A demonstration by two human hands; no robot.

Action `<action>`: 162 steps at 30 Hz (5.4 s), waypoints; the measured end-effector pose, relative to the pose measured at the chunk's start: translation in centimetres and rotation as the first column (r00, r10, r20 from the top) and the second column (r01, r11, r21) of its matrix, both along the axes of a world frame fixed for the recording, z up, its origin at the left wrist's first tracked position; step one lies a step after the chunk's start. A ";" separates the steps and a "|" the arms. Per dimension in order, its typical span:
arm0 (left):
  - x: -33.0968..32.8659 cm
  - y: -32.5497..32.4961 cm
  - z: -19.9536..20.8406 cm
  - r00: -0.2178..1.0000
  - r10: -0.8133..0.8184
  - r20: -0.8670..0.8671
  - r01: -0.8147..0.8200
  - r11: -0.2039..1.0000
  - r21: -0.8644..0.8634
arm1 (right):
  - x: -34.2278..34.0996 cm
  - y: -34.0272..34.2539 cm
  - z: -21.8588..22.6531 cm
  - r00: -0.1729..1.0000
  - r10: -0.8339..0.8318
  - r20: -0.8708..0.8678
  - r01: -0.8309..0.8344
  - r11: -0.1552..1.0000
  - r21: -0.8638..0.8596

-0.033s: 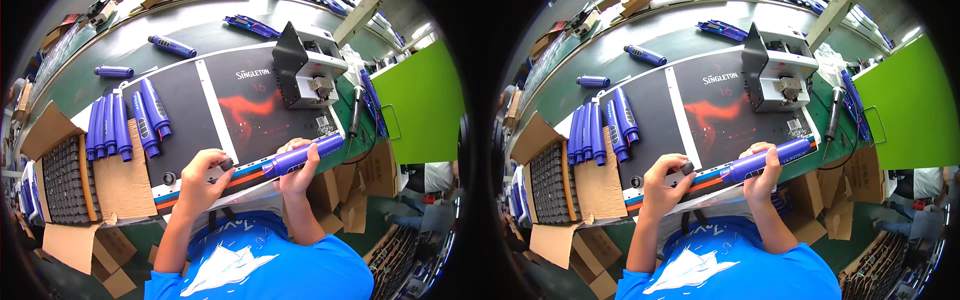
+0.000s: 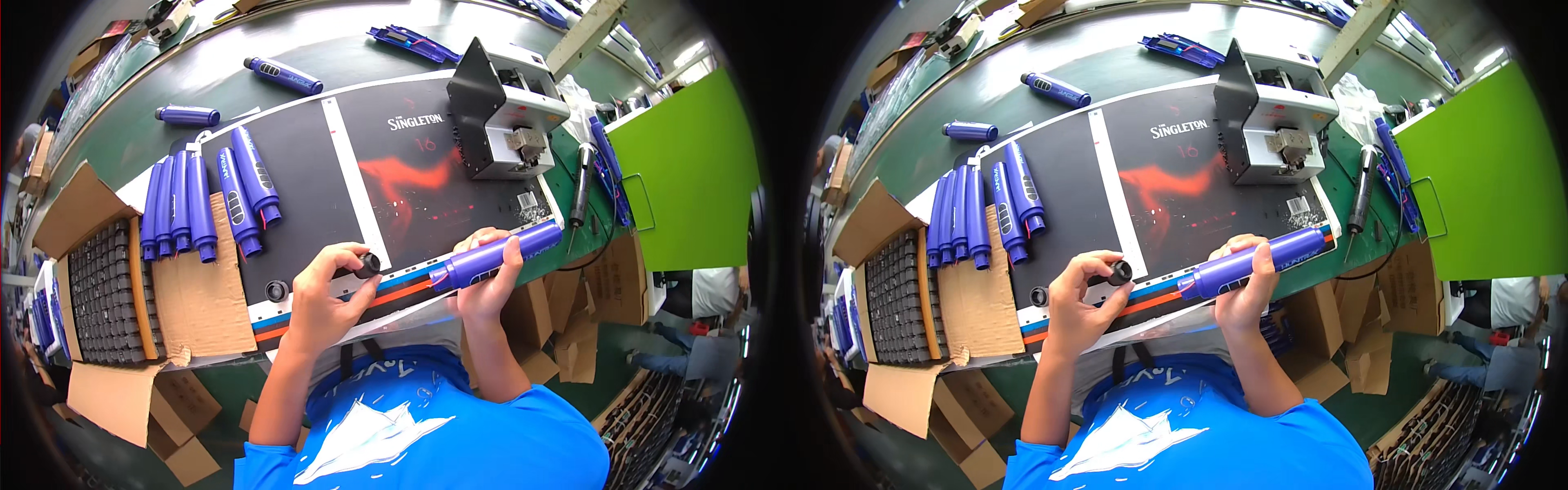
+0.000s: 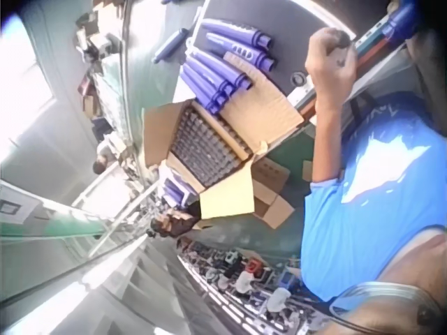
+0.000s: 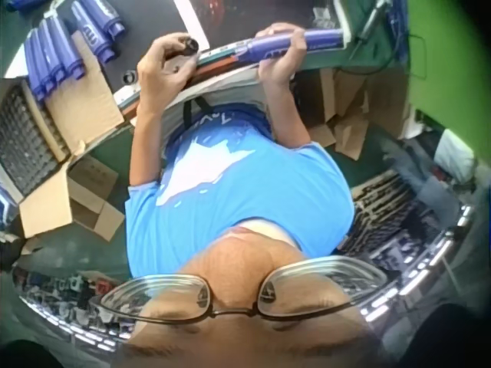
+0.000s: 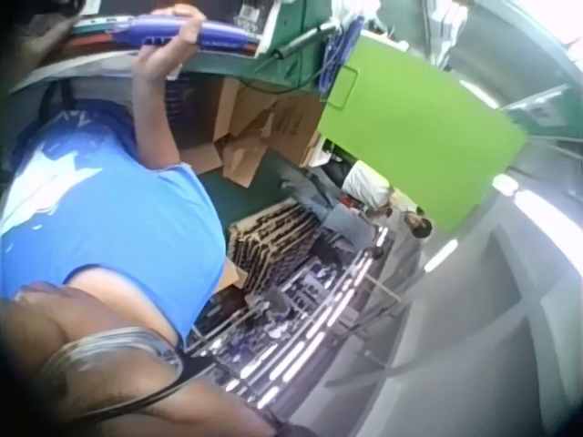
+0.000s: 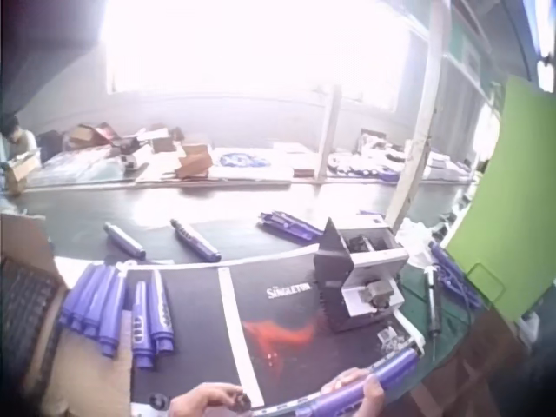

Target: The person assembles blue cylindrical electronic components by hand and with an electric screwdriver, securing them with screws from a parts tray.

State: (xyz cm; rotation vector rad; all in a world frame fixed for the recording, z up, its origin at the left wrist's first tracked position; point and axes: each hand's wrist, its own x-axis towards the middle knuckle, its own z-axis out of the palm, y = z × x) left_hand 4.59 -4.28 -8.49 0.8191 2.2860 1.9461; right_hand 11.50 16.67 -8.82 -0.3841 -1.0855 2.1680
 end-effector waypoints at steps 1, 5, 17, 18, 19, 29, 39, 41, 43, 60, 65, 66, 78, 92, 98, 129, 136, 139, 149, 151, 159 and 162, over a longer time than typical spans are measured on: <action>0.1 -0.1 -0.1 0.999 0.002 0.049 -0.005 0.998 0.055 | -0.1 0.0 0.1 1.000 0.003 -0.003 -0.003 1.000 0.000; -0.1 -0.1 0.7 0.980 0.020 -0.197 -0.061 0.977 -0.205 | -0.1 -0.2 0.6 1.000 -0.002 0.024 0.002 1.000 0.016; -0.5 -0.9 1.6 0.990 -0.030 -0.140 -0.004 0.972 -0.237 | -2.5 -2.8 2.9 1.000 0.021 0.010 -0.024 0.881 0.473; -0.4 -1.1 1.5 0.990 -0.030 -0.137 -0.001 0.975 -0.221 | -2.7 -3.0 2.8 0.999 0.032 0.017 -0.037 0.820 0.571; -0.3 -1.2 1.3 0.991 -0.019 -0.131 -0.010 0.976 -0.216 | -2.7 -3.5 3.1 0.998 0.061 0.027 -0.065 0.818 0.572; -0.4 -1.0 0.4 0.978 -0.018 -0.206 -0.026 0.978 -0.209 | -4.5 -3.4 2.9 0.951 0.292 0.101 -0.246 0.516 0.821; -0.3 -1.1 0.5 0.980 0.003 -0.200 -0.042 0.981 -0.188 | -5.7 -3.8 5.5 0.890 0.359 0.280 -0.371 0.216 0.903; -0.2 -1.1 0.8 0.978 0.005 -0.207 -0.048 0.978 -0.203 | -5.5 -4.0 5.4 0.893 0.367 0.260 -0.346 0.191 0.919; -0.2 -1.0 0.7 0.978 0.007 -0.210 -0.050 0.978 -0.201 | -5.4 -4.1 5.1 0.903 0.368 0.221 -0.289 0.140 0.947; -0.3 -1.0 0.5 0.969 0.017 -0.248 -0.063 0.982 -0.179 | -6.4 -7.5 12.2 0.707 0.705 0.056 -0.648 0.615 0.450; -0.4 -0.9 0.5 0.973 0.018 -0.229 -0.054 0.987 -0.154 | -6.1 -9.7 12.7 0.843 0.508 0.180 -0.488 0.577 0.655; -0.5 -0.9 0.3 0.975 0.011 -0.223 -0.042 0.990 -0.134 | -6.5 -10.8 12.6 0.854 0.491 0.174 -0.455 0.541 0.707; -0.5 -0.9 0.8 0.976 0.007 -0.217 -0.050 0.980 -0.193 | -6.7 -7.6 12.2 0.848 0.501 0.170 -0.500 0.653 0.569; 0.4 -0.1 0.1 0.999 -0.054 0.005 0.052 0.981 0.188 | -4.5 2.5 6.1 0.669 0.438 -0.601 -0.587 0.807 -0.066; 0.4 0.8 3.7 0.972 -0.206 -0.113 0.219 0.969 0.114 | -3.0 4.0 5.2 0.680 0.187 -0.709 -0.564 0.751 -0.342; -33.7 14.5 4.1 0.627 -0.558 -0.544 -0.604 0.094 -0.791 | 0.7 4.1 1.8 0.951 0.077 0.298 -0.284 0.595 0.752; -35.1 11.5 3.9 0.805 -0.493 -0.330 -0.357 0.041 -0.933 | 0.3 3.3 0.5 0.959 0.158 0.235 -0.282 0.619 0.733; -31.8 10.5 5.5 0.776 -0.464 -0.428 -0.268 0.371 -0.889 | 0.8 3.5 0.7 0.961 0.149 0.234 -0.275 0.630 0.726; -4.3 9.5 11.2 0.190 -0.752 -0.632 -0.147 0.615 -0.775 | 0.4 3.2 2.6 0.631 0.700 -0.334 -0.774 0.547 -0.318; -1.9 8.8 10.6 0.220 -0.776 -0.591 -0.159 0.569 -0.806 | 1.4 3.9 3.6 0.552 0.784 -0.284 -0.833 0.531 -0.153; 2.7 8.9 7.1 0.614 -0.499 -0.612 -0.076 0.734 -0.675 | 6.3 6.2 2.2 0.695 0.718 0.040 -0.700 0.688 -0.192; 3.8 7.6 5.6 0.787 -0.301 -0.538 0.006 0.877 -0.481 | 8.5 10.1 5.6 0.803 0.584 0.117 -0.561 0.807 -0.184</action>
